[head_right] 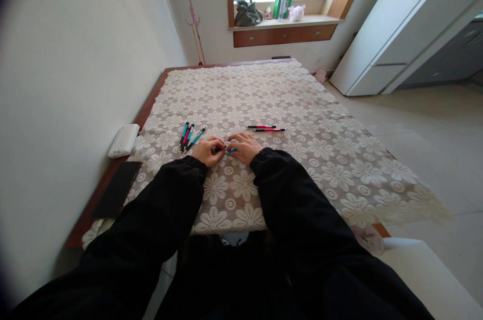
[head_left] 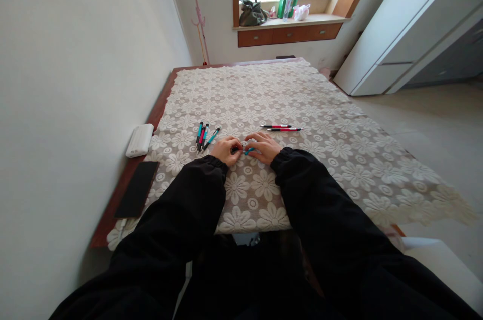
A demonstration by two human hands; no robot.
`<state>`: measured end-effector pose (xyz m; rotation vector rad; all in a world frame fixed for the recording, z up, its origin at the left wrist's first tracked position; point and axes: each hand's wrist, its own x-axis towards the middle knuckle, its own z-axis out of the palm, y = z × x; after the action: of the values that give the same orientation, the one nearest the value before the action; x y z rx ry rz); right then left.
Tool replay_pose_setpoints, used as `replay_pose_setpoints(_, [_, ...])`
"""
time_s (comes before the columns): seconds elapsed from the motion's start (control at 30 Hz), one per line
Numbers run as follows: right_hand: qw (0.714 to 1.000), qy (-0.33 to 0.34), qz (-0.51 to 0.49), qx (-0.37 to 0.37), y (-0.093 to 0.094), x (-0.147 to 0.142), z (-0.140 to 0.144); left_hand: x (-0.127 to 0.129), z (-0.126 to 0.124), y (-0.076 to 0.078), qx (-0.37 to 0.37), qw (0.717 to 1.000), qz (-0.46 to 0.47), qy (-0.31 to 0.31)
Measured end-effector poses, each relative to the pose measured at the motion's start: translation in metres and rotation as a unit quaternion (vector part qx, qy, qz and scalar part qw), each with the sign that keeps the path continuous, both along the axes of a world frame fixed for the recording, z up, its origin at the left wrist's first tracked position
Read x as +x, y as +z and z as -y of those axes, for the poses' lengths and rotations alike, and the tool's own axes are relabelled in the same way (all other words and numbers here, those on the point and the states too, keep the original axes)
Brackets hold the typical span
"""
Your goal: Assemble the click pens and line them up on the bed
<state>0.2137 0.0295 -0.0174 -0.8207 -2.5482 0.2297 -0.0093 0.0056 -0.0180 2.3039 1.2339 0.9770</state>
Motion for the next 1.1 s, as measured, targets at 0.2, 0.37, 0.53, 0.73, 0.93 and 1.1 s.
replay_pose_setpoints(0.2, [1.000, -0.005, 0.002, -0.010, 0.0016, -0.0012, 0.0013, 0.0016, 0.0013, 0.0022, -0.011, 1.000, 0.000, 0.020])
replay_pose_setpoints(0.37, [1.000, 0.001, 0.001, -0.017, 0.0030, -0.0009, 0.0021, 0.0019, 0.0015, 0.0021, -0.015, 0.999, -0.016, 0.035])
replay_pose_setpoints(0.53, [1.000, -0.003, 0.004, -0.018, 0.0028, -0.0003, 0.0019, 0.0012, 0.0006, 0.0016, -0.012, 0.999, -0.023, 0.033])
replay_pose_setpoints(0.73, [1.000, 0.001, 0.002, -0.014, 0.0047, 0.0023, 0.0008, 0.0010, 0.0002, 0.0021, -0.015, 0.999, -0.026, 0.033])
replay_pose_setpoints(0.93, [1.000, 0.008, 0.000, -0.025, 0.0078, 0.0048, 0.0015, 0.0012, 0.0013, 0.0029, -0.022, 0.999, -0.021, 0.037])
replay_pose_setpoints(1.1, [0.999, 0.009, 0.003, -0.034, 0.0083, 0.0047, 0.0022, 0.0008, 0.0011, 0.0025, -0.016, 0.999, -0.023, 0.030])
